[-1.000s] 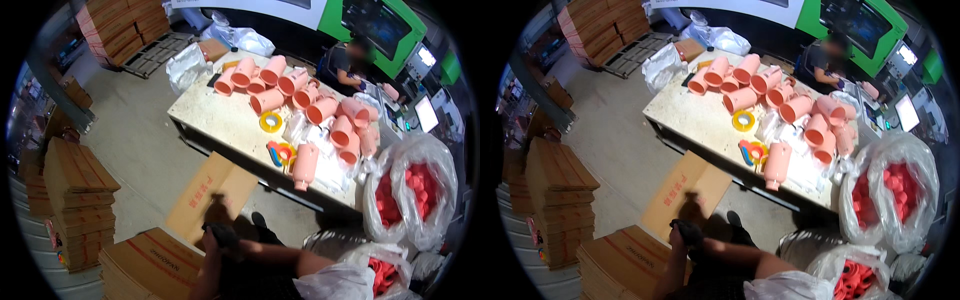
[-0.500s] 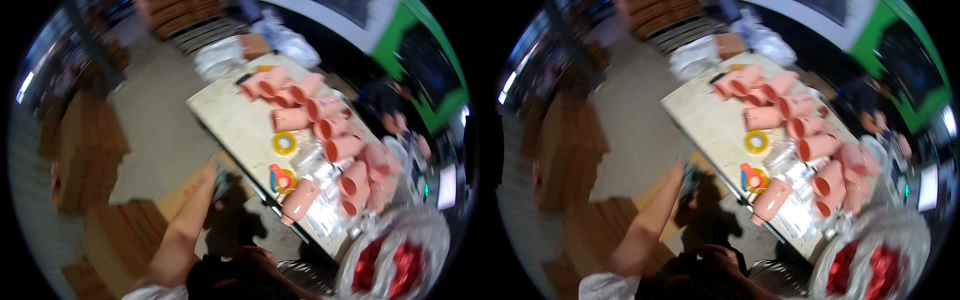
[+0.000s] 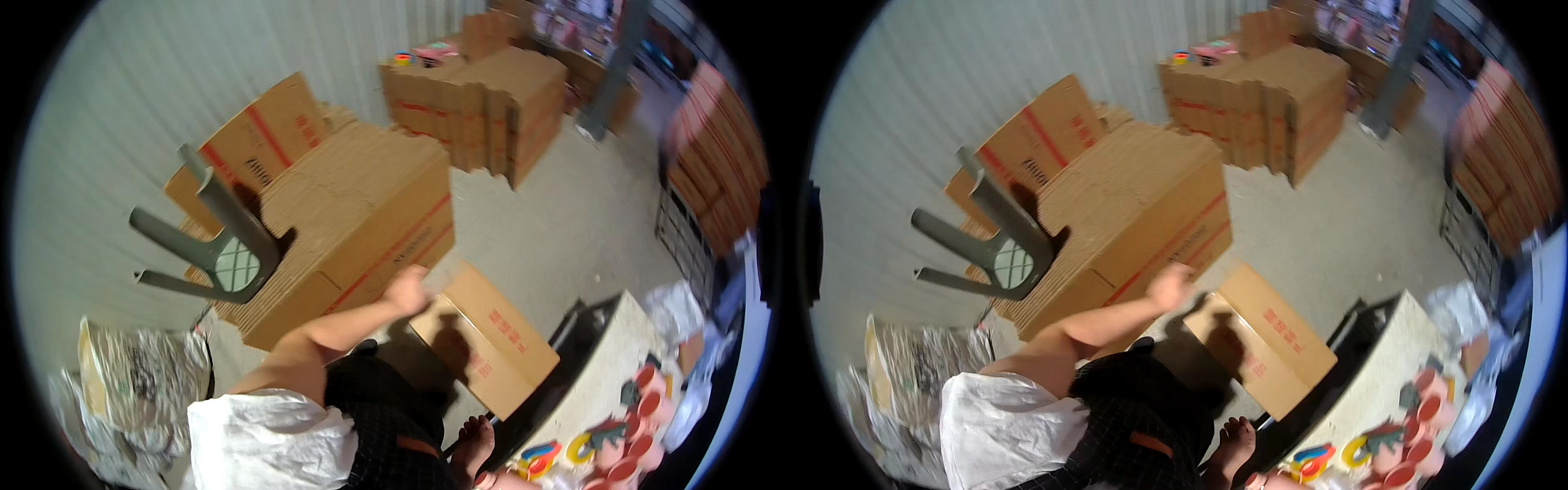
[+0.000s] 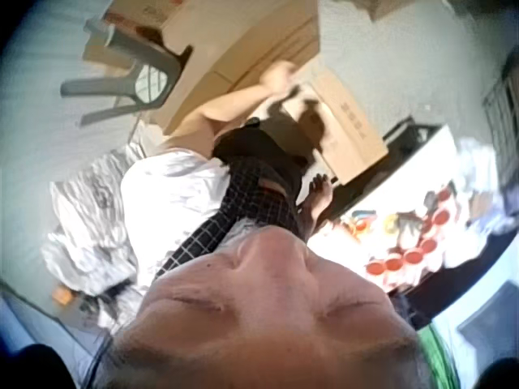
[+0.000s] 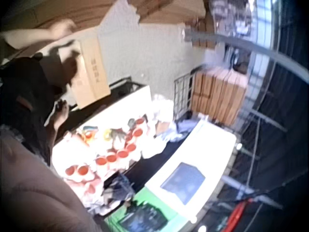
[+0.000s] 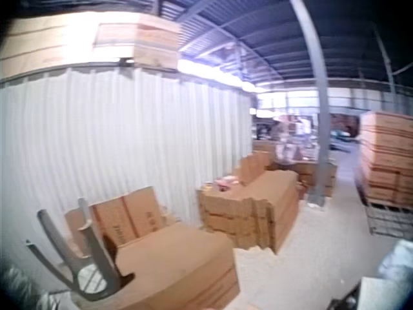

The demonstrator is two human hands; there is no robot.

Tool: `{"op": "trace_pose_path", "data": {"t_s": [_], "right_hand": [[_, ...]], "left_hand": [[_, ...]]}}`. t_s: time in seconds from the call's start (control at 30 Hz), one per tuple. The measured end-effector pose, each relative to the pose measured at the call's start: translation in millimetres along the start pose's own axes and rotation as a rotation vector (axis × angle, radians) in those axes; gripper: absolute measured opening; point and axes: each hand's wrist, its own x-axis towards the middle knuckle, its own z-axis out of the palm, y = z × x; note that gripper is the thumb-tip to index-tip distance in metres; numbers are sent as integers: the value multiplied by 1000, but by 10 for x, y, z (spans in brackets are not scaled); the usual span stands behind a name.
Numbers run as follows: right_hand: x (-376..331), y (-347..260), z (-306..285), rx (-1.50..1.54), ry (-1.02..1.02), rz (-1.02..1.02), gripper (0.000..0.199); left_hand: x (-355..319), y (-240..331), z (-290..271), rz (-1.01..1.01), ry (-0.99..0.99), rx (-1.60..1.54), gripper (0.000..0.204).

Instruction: The person assembles pink thermos flasks by attaching red lids and inserting clear plastic bottles. They work at a table in a warehouse setting, picking up components from bags and placing the finished units into a cardboard box.

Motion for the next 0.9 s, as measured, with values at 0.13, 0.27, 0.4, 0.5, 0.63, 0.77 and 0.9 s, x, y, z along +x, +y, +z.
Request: {"op": "trace_pose_path", "data": {"t_s": [0.13,0.27,0.4,0.5,0.63,0.77,0.9], "right_hand": [[29,417,756,-62,-89,113,15],[-66,818,1841,-135,-136,87,17],[-287,918,2846,-333,-313,120,19],[-547,1008,3024,-346,-414,29,19],[-804,1209,2712,-289,-300,-37,18],[-1051,1506,2274,-187,-145,-121,16],[-1317,1857,1924,-51,-195,-225,17]], "left_hand": [[-785,-2021,-1847,-352,412,609,61],[-1140,-2901,-2718,-533,215,756,68],[-962,-3252,-2723,-770,-325,532,46],[-1328,-3818,-2778,-569,-299,626,32],[-963,-3286,-3446,-307,-236,701,26],[-677,-2568,-4112,-119,-176,601,39],[-551,-2206,-4325,42,-329,469,39]]}}
